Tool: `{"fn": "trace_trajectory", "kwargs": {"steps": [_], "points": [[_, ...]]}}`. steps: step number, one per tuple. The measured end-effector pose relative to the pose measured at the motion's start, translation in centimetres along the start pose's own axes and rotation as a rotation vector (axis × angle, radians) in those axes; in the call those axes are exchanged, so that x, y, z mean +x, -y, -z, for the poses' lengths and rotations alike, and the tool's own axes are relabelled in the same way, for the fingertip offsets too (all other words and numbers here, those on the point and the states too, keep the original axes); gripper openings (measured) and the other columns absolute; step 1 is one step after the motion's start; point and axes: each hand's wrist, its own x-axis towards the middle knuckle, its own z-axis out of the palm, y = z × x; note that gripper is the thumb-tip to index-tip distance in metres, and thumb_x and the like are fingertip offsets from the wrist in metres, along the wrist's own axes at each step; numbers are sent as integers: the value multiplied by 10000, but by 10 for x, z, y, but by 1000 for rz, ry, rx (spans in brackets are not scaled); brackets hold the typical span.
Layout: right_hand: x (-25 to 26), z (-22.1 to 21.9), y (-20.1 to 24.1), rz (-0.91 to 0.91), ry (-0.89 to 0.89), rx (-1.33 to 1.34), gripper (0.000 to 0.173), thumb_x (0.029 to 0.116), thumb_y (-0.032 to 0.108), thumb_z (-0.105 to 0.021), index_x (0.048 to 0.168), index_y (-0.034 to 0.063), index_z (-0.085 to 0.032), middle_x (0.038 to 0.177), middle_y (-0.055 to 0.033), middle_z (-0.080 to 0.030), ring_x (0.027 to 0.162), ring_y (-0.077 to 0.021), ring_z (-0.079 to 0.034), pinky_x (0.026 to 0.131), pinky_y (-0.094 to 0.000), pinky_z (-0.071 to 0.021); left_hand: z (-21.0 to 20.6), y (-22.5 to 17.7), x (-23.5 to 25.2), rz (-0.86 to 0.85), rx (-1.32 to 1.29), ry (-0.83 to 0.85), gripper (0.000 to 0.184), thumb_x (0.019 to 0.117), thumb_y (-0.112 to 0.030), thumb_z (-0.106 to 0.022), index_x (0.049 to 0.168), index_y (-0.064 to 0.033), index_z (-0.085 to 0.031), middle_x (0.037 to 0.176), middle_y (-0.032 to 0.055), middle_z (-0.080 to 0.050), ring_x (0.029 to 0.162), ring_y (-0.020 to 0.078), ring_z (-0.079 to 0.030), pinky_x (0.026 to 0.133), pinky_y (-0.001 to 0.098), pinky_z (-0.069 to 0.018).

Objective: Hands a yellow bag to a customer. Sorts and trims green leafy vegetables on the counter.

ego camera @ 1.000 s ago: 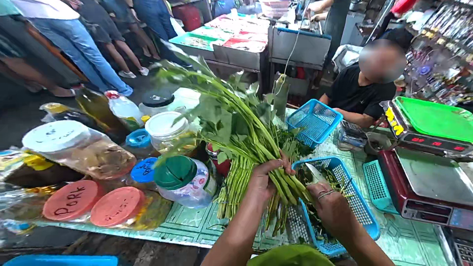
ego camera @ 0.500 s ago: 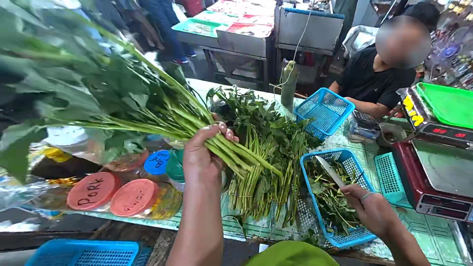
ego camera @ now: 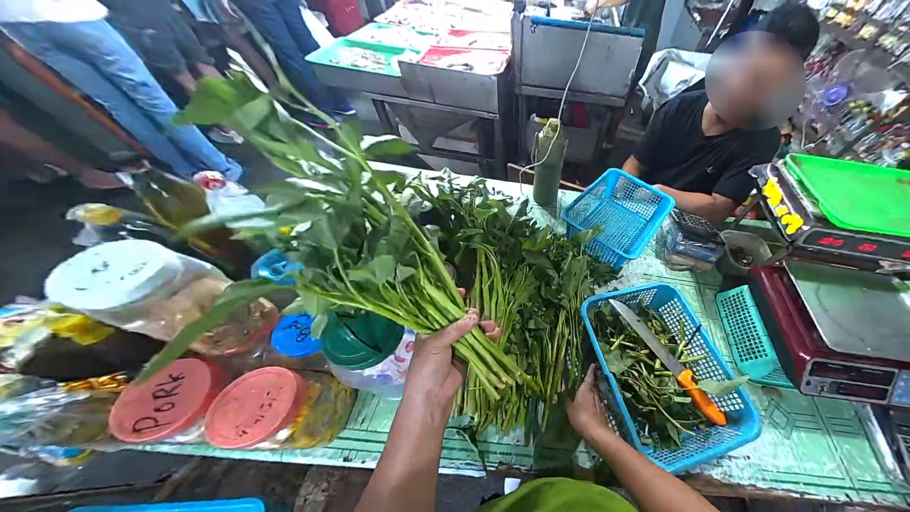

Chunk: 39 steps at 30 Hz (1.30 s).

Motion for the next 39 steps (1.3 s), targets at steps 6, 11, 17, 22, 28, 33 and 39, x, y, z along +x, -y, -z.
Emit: {"fn": "trace_trajectory", "kwargs": {"steps": [6,11,17,22,28,33,39], "points": [[-17,31,26,34,-47,198,478,1026,164,-503,1474,25,-414,1180,-234,-674,1057,-369,-693,920,-550,-553,23,-4,4,-109,90,106,477,819,137,-565,1277,4,-542,968,174,-715,712,257,-704,673,394,-629],[-78,100,74,396,-314,385,436,1045,192,-440,1428,-16,-456,1011,-173,-675,885,-272,-678,790,-479,-565,17,20,3,-31,118,137,468,794,104,-640,1243,19,-538,882,130,-686,709,226,-685,696,400,-624],[-118,123,100,697,-520,346,459,1077,278,-428,1395,-47,-492,1113,-127,-685,927,-146,-686,811,-339,-587,1,77,4,74,78,273,471,957,-42,-598,1410,30,-493,917,141,-686,748,226,-686,722,392,-617],[-119,103,93,795,-643,223,337,1012,146,-536,1293,-34,-584,969,-117,-693,687,-158,-658,625,-353,-590,-11,104,5,158,-66,311,410,1036,-77,-527,1440,-20,-492,948,119,-695,784,212,-700,763,379,-618],[-91,73,75,974,-747,200,275,945,126,-585,1161,35,-729,1122,-149,-622,1010,-200,-636,879,-313,-568,-26,112,-30,267,-62,306,327,944,-173,-596,1233,-46,-509,957,30,-711,874,113,-698,812,320,-595],[-100,78,82,834,-493,490,269,1004,121,-557,1198,-4,-695,1100,-88,-727,1041,-106,-687,953,-270,-557,-31,128,-26,193,-129,393,521,825,-161,-766,1279,-21,-550,1012,64,-723,929,138,-708,862,339,-595],[-121,116,80,967,-586,614,211,1025,78,-540,1195,-5,-634,1002,4,-667,838,30,-616,770,-141,-536,-36,110,-10,271,-249,325,391,940,10,-543,1329,-30,-543,884,97,-659,765,210,-682,773,395,-608]]}}
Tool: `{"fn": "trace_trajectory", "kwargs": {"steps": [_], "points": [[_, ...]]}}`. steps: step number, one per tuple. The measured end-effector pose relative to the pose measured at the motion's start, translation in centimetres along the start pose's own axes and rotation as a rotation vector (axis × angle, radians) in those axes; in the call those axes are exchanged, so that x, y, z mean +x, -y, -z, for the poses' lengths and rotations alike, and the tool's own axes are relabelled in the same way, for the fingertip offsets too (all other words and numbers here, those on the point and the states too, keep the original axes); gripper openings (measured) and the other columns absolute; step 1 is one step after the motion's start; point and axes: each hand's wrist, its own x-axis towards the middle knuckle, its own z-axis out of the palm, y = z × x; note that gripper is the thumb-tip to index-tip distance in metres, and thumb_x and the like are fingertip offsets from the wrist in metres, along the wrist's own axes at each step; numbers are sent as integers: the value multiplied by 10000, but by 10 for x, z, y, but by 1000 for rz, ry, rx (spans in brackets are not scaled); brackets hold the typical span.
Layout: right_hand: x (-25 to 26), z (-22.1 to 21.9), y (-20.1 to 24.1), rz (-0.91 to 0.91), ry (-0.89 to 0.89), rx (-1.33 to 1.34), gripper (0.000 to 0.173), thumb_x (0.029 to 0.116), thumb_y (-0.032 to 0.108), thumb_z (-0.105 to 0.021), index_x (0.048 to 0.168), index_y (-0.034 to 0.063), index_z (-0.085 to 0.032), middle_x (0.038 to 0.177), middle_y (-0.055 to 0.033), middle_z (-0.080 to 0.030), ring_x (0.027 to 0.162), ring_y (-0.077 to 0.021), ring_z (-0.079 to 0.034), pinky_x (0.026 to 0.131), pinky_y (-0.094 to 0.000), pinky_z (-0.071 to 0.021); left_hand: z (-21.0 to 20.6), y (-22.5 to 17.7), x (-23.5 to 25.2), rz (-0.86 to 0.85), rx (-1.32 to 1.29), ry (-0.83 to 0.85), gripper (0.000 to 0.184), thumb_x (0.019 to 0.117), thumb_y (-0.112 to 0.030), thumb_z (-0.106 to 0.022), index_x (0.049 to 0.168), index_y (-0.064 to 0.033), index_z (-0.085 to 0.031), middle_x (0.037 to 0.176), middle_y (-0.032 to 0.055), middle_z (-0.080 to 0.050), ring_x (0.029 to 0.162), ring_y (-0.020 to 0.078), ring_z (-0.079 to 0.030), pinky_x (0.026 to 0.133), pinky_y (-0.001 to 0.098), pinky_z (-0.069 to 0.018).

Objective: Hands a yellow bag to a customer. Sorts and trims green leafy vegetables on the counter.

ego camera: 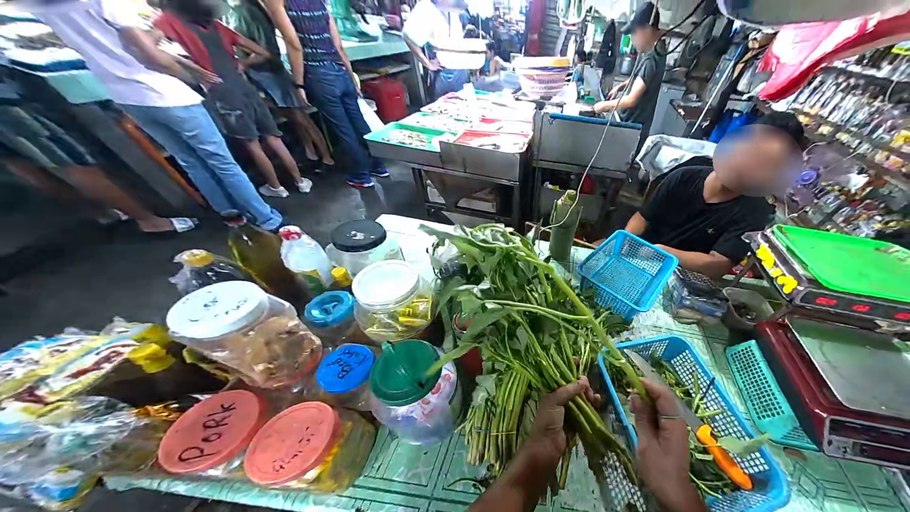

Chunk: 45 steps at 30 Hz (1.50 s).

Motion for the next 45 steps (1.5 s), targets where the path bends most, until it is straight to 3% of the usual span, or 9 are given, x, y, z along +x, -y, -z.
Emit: {"fn": "trace_trajectory", "kwargs": {"steps": [4,9,14,20,24,30,35,40,45], "points": [[-7,27,-3,73,0,-42,280,1067,146,-500,1304,70,-627,1159,45,-697,980,57,-636,865,-128,-536,12,-7,11,-41,-84,179,521,896,-125,-652,1393,-97,-496,913,77,-692,790,195,-707,786,372,-610],[-27,32,-28,-229,330,-143,349,1102,232,-390,1294,59,-624,698,13,-591,588,-84,-570,575,-297,-530,17,-4,10,-30,-45,401,688,811,-193,-826,1426,-95,-532,1390,181,-632,1191,300,-671,983,412,-559],[-14,31,-13,-353,617,-582,392,1086,345,-382,1278,149,-662,843,-110,-712,803,-309,-713,720,-573,-563,15,0,6,12,-58,439,777,722,-233,-900,1400,-121,-538,1198,186,-730,1113,348,-710,987,477,-559],[-4,26,-36,-380,668,-300,385,1091,286,-425,1219,53,-704,1118,-131,-708,1006,-232,-694,918,-452,-565,-2,-44,-13,-131,192,239,469,788,-98,-745,1225,-41,-584,804,74,-699,716,215,-706,761,425,-618],[1,8,-104,-768,563,-260,357,1099,236,-409,1272,14,-627,1069,-164,-707,901,-257,-724,849,-459,-599,-9,-101,-32,-369,408,-18,407,748,27,-715,1128,45,-571,765,139,-704,651,242,-702,668,392,-626],[-37,-57,-138,-966,681,-452,791,959,541,-647,1483,-13,-434,1323,-261,-629,1237,-409,-618,1057,-601,-475,-3,-138,-62,-569,499,-125,298,763,42,-654,1050,18,-578,808,123,-716,681,234,-717,666,376,-640],[-46,-68,-162,-1074,570,-370,726,951,347,-710,1518,14,-403,1381,-265,-592,1279,-406,-590,1082,-581,-464,4,-145,-74,-567,450,-76,282,775,28,-651,1053,9,-610,782,120,-715,660,231,-716,658,373,-639],[-42,-50,-164,-1168,384,-244,478,1034,310,-535,1432,47,-509,1292,-243,-633,1158,-384,-639,963,-589,-513,11,-145,-72,-550,403,-160,267,789,29,-593,1056,19,-583,774,120,-700,655,231,-706,649,376,-634],[-25,-22,-116,-1113,168,52,446,1117,293,-419,1454,2,-403,1022,-171,-584,716,-223,-583,651,-397,-526,11,-131,-59,-446,352,-189,327,808,43,-587,1133,28,-561,796,119,-694,666,225,-704,659,380,-636]]}}
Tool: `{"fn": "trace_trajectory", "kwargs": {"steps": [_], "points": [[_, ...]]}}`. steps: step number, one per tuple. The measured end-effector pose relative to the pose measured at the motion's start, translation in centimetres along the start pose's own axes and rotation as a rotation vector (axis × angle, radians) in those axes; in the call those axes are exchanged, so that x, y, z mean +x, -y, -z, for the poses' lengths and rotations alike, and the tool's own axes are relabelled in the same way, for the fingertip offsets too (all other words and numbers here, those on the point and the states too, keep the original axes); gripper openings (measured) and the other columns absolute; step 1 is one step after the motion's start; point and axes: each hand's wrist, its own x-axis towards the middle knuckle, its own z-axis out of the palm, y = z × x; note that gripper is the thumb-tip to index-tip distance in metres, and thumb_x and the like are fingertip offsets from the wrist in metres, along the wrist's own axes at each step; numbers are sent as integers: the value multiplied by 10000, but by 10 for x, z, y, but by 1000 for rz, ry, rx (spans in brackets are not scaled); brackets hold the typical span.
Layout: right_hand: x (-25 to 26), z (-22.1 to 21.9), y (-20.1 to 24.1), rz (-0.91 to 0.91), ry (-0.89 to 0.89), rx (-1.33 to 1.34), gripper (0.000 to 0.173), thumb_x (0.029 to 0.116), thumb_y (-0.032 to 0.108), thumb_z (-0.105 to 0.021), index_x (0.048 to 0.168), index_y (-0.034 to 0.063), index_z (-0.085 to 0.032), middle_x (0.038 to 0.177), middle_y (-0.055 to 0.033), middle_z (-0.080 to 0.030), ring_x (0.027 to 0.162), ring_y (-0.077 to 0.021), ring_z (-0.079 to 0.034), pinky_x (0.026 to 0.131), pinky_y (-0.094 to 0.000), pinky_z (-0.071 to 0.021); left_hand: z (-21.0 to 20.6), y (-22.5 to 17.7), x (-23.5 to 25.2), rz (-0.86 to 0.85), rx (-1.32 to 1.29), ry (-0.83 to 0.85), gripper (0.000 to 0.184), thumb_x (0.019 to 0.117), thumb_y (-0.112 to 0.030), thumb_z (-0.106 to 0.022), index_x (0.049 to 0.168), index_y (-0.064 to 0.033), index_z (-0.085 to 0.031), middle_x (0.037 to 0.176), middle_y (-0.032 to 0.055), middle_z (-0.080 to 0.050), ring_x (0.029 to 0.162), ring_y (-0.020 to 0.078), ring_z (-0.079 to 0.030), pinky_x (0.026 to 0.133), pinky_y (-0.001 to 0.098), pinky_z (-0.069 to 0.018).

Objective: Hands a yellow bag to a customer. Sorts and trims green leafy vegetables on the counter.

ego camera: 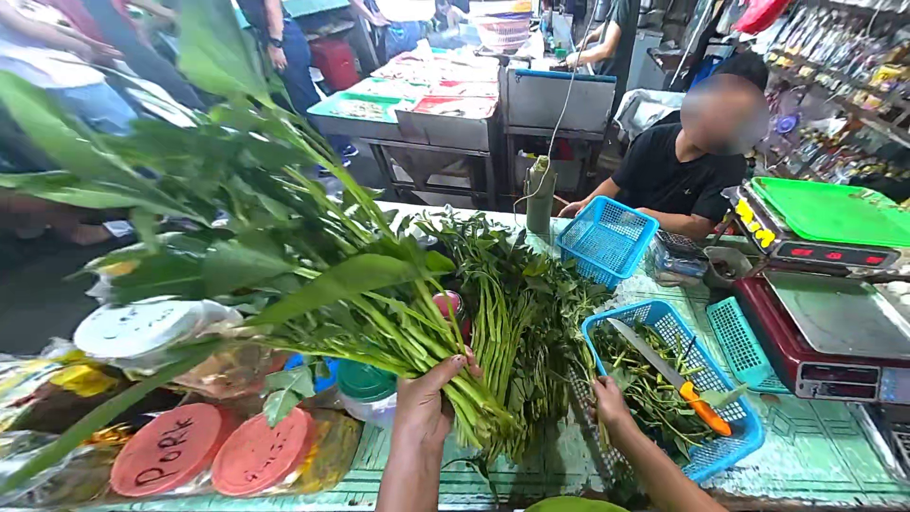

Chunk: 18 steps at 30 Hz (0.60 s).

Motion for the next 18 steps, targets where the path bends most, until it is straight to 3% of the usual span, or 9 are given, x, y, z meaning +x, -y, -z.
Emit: {"fn": "trace_trajectory", "kwargs": {"steps": [2,4,8,12,14,15,17,18], "points": [[-20,11,25,160,40,139,367,1119,244,-403,1392,-1,-405,768,-45,-490,547,-123,-486,514,-295,-474,-10,14,0,51,-28,6,301,822,57,-583,1121,38,-559,797,135,-699,662,232,-703,656,377,-632],[-42,25,55,369,89,229,324,1109,205,-389,1365,7,-416,714,11,-480,534,-86,-483,509,-260,-474,-22,31,-3,102,-49,18,263,844,57,-596,1104,46,-561,805,156,-705,679,249,-707,671,390,-630],[-82,42,112,678,87,302,354,1093,198,-323,1392,24,-401,763,20,-524,541,-70,-501,502,-238,-486,-44,74,-12,224,-46,94,164,960,-23,-583,1099,60,-608,877,165,-723,791,254,-723,779,412,-625],[-99,38,129,869,83,134,408,1078,216,-408,1407,-24,-398,961,-6,-600,606,-30,-533,530,-201,-497,-66,111,-24,339,-166,264,193,978,-67,-514,1099,49,-609,925,152,-725,831,233,-723,789,391,-617],[-95,25,122,931,-9,-140,402,1048,177,-454,1365,-61,-524,1038,-69,-637,746,-63,-602,665,-240,-548,-77,119,-32,399,-169,265,199,981,-63,-515,1131,28,-607,948,125,-732,867,215,-721,818,391,-610],[-90,17,114,984,-68,-300,384,1039,179,-490,1344,-28,-597,1120,-116,-642,915,-129,-635,812,-300,-570,-82,121,-35,419,-151,252,195,990,-63,-520,1164,-1,-583,958,89,-735,883,182,-722,831,375,-609],[-76,1,92,1066,-212,-486,376,1032,231,-527,1328,55,-677,1176,-187,-635,1049,-259,-650,901,-417,-577,-82,133,-37,420,-178,266,250,937,-84,-593,1181,-34,-568,958,41,-727,889,133,-709,831,348,-600],[-71,-5,83,1080,-240,-486,390,1041,261,-503,1335,82,-686,1214,-208,-611,1114,-307,-610,964,-468,-537,-79,140,-37,407,-201,280,288,895,-117,-648,1164,-43,-572,944,31,-728,878,122,-708,820,340,-600]]}}
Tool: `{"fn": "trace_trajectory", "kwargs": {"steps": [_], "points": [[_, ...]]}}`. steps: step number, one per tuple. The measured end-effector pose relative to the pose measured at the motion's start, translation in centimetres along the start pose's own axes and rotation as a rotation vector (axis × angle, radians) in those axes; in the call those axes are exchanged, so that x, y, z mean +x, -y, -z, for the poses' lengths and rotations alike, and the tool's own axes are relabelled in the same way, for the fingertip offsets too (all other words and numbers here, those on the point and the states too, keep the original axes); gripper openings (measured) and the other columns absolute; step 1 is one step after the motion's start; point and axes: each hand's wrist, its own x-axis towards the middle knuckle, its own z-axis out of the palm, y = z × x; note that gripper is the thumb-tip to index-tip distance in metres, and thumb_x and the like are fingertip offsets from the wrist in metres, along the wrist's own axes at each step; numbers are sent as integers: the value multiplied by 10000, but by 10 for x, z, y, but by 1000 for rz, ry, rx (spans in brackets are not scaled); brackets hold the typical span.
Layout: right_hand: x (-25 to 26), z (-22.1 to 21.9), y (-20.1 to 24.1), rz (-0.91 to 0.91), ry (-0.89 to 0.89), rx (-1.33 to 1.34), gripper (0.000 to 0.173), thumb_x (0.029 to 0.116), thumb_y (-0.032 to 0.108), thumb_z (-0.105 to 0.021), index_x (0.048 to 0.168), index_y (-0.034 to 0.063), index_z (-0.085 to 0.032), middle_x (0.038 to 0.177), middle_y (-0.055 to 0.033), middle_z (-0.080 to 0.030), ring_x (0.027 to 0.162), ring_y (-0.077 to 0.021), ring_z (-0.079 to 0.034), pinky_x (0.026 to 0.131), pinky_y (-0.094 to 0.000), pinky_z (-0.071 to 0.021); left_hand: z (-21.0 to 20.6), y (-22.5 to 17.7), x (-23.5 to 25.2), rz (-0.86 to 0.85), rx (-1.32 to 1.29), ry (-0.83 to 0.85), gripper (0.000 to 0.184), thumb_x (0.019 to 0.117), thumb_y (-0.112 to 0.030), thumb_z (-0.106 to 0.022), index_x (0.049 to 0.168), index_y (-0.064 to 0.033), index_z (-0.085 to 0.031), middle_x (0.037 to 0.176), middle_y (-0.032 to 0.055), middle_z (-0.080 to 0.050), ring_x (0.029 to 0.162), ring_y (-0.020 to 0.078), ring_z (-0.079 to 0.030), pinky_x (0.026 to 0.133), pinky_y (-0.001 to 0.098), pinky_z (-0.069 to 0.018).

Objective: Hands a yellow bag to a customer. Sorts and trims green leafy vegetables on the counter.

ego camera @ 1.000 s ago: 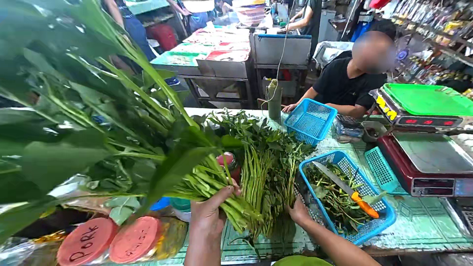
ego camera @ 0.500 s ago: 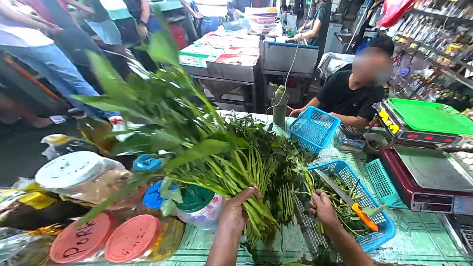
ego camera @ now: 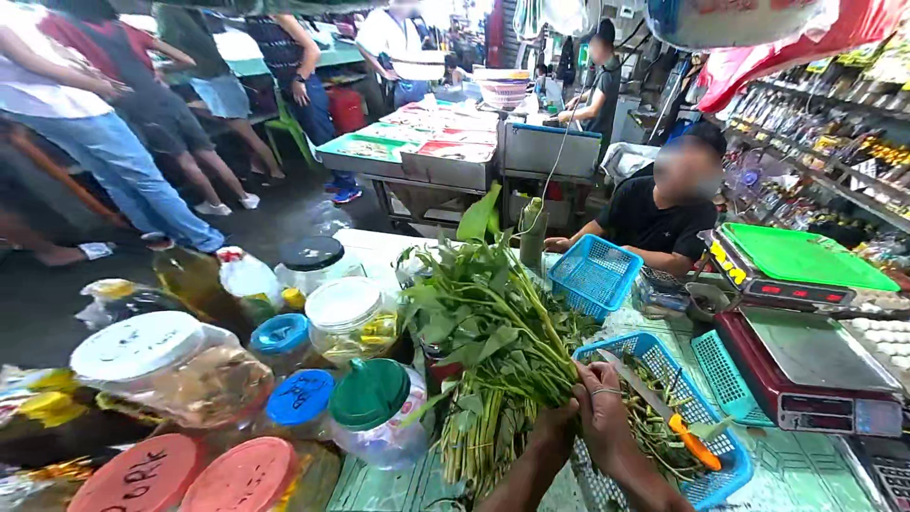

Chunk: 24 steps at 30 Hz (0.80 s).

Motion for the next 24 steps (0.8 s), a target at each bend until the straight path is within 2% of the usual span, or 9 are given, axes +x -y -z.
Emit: {"fn": "trace_trajectory", "kwargs": {"steps": [4,7,8,10,12,15,17,21,24], "points": [[0,-7,-8,-64,106,90,614,1063,524,-264,1400,198,-660,1610,-262,-330,1493,-431,-290,1202,-633,-220,14,9,6,-71,-41,88,591,721,-369,-901,1137,-66,-611,955,30,-736,900,126,-714,842,339,-601],[9,4,-4,-75,365,123,822,1019,677,-96,1551,186,-486,1700,-245,-99,1573,-431,-56,1233,-654,-43,8,-2,4,-104,-52,50,322,843,-199,-773,1095,-35,-659,957,71,-737,906,148,-713,851,348,-597],[12,7,-4,-75,423,161,818,1012,675,-151,1587,158,-418,1703,-250,-44,1577,-427,-17,1245,-634,-42,0,-10,1,-93,-38,-27,225,867,-123,-699,1065,-28,-652,930,78,-733,882,151,-713,828,344,-599],[15,10,-4,-64,450,228,946,922,647,-499,1625,56,-277,1690,-290,-18,1575,-422,-69,1258,-568,-163,-13,-25,-1,-117,-17,-141,180,919,-28,-629,1092,21,-638,943,116,-722,885,180,-708,830,364,-598],[15,13,-1,-76,462,197,1305,722,614,-828,1627,-27,-141,1666,-288,-181,1524,-357,-299,1220,-463,-338,-22,-41,0,-167,29,-201,271,907,-4,-641,1172,43,-601,991,143,-717,908,200,-711,842,386,-606],[21,13,12,-156,598,97,1478,635,492,-956,1627,-11,17,1616,-179,-382,1426,-246,-483,1181,-416,-405,-33,-59,2,-216,122,-317,364,860,12,-720,1205,53,-611,1041,163,-722,953,216,-712,869,401,-607],[33,11,13,-170,616,154,1397,615,387,-986,1620,-18,-103,1510,-189,-513,1333,-267,-573,1128,-455,-464,-36,-69,-1,-212,190,-296,398,874,-4,-734,1245,45,-597,1088,156,-716,1004,215,-706,898,396,-601],[75,27,26,-124,644,250,668,756,238,-886,1300,-16,-592,1137,-143,-709,1076,-205,-684,989,-430,-553,-27,-100,0,-354,272,111,424,791,-105,-819,1156,-43,-612,1008,49,-741,952,138,-718,879,341,-609],[106,47,52,-116,706,323,494,791,162,-852,1212,13,-641,1040,-105,-718,964,-151,-694,897,-386,-582,-27,-134,9,-439,346,396,399,667,-354,-924,1014,-257,-754,943,-100,-761,864,15,-707,798,241,-604]]}}
